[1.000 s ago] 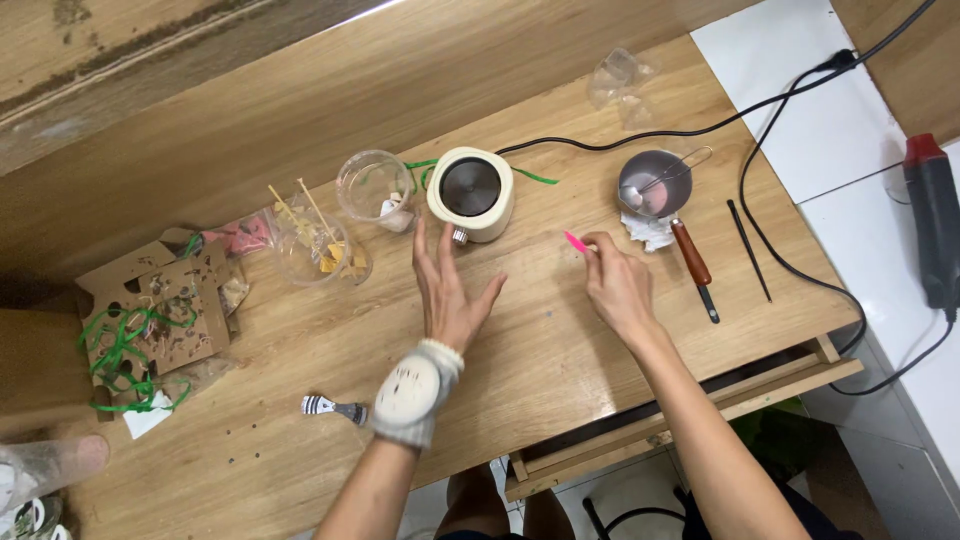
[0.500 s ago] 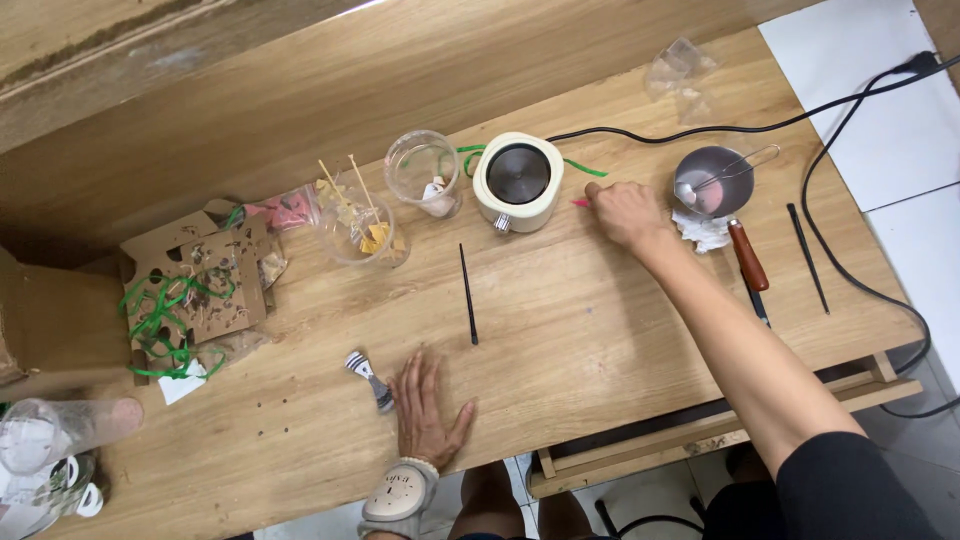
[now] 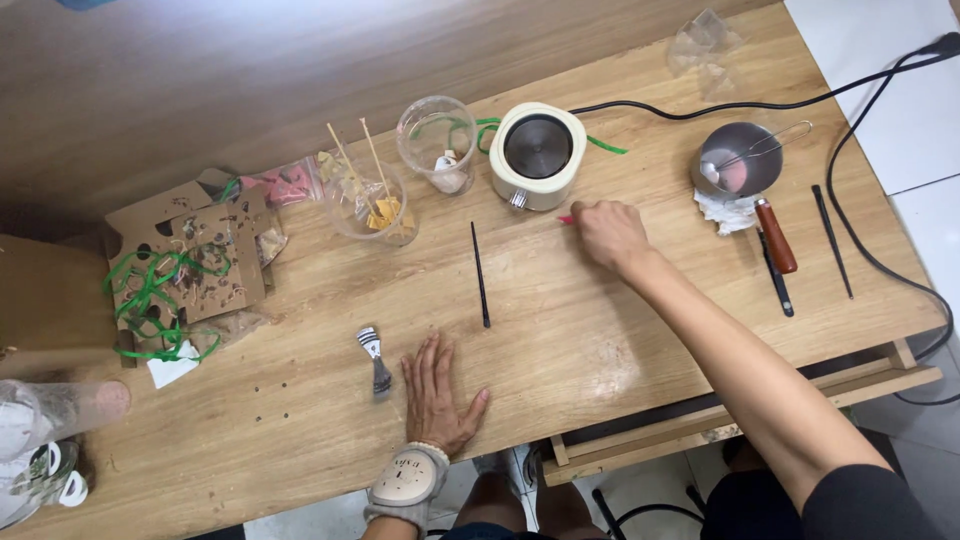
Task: Preparing, arranging, and packaging small triangular wax melts into decorative boxes.
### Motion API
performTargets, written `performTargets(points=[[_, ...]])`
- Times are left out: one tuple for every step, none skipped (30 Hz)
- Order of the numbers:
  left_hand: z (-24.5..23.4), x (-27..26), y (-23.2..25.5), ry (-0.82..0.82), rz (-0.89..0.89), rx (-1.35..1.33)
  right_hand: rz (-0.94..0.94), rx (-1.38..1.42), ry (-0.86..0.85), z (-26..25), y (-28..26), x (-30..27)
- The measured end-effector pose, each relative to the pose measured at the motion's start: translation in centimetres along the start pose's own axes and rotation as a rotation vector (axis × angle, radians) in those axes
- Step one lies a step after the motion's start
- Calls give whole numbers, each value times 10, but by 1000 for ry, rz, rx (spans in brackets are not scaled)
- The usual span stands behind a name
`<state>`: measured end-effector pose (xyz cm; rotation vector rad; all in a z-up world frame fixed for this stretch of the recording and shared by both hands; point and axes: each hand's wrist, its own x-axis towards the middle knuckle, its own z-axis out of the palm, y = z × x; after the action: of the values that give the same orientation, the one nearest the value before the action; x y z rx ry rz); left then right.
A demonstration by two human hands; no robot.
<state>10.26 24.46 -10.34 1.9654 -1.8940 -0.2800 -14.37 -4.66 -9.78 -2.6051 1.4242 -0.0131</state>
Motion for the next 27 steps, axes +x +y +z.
performTargets(points=[[0,-1,0,1,-1,1,-1,1,0,0,-4,-3],[1,-1,0,-6,-4,-1,19,49,16,1,-8,-7],[1,-2,0,-12,-6,-2,39,98,31,2,-12,-12],[1,2,2,-8,-3,-8,40,91,34,3,-10,-11],[0,6,3,-12,10,-8,45,51,24,4,-8,-11],[-3,1,2,-25,16,-3,49,21,6,11,-12,-15],[-3,-6,0,-30,13,-4,49,23,1,5,-18,-20],[-2,-5,0,-34,34,-13,129,84,28,-6,-18,-17],[0,-3,0,-38,55,-21,208,146,54,-17,-18,-14],[0,-5,1,-41,53,-20,208,149,52,-9,-25,-17],[0,-7,3,-50,92,106,175,136,30,-2,-31,-20],[1,1,3,-44,137,232,140,117,23,1,-33,-14],[4,11,5,-32,142,234,138,113,35,-6,-32,-11],[8,15,8,-43,234,238,190,124,41,-9,-32,-13],[12,19,11,-53,326,242,241,135,48,-12,-32,-15],[16,29,11,-55,325,241,242,136,46,-9,-33,-15],[19,39,12,-120,305,186,234,155,48,-5,-35,-14],[22,50,13,-183,284,128,226,171,50,-3,-36,-14],[23,54,7,-182,283,126,225,168,49,0,-34,-12],[23,59,0,-157,266,128,163,133,33,3,-32,-10],[22,63,-6,-133,248,130,101,97,16,6,-30,-8],[14,66,-14,-133,246,132,99,99,16,0,-33,-8],[6,67,-22,-73,172,100,169,111,2,-6,-37,-8],[-1,67,-27,-16,96,62,241,118,-18,-13,-39,-11],[-5,64,-32,-20,92,58,241,117,-24,-6,-42,-12],[-9,65,-36,-28,41,46,164,84,-34,-1,-44,-11],[-14,65,-40,-36,-9,34,87,52,-44,4,-46,-10]])
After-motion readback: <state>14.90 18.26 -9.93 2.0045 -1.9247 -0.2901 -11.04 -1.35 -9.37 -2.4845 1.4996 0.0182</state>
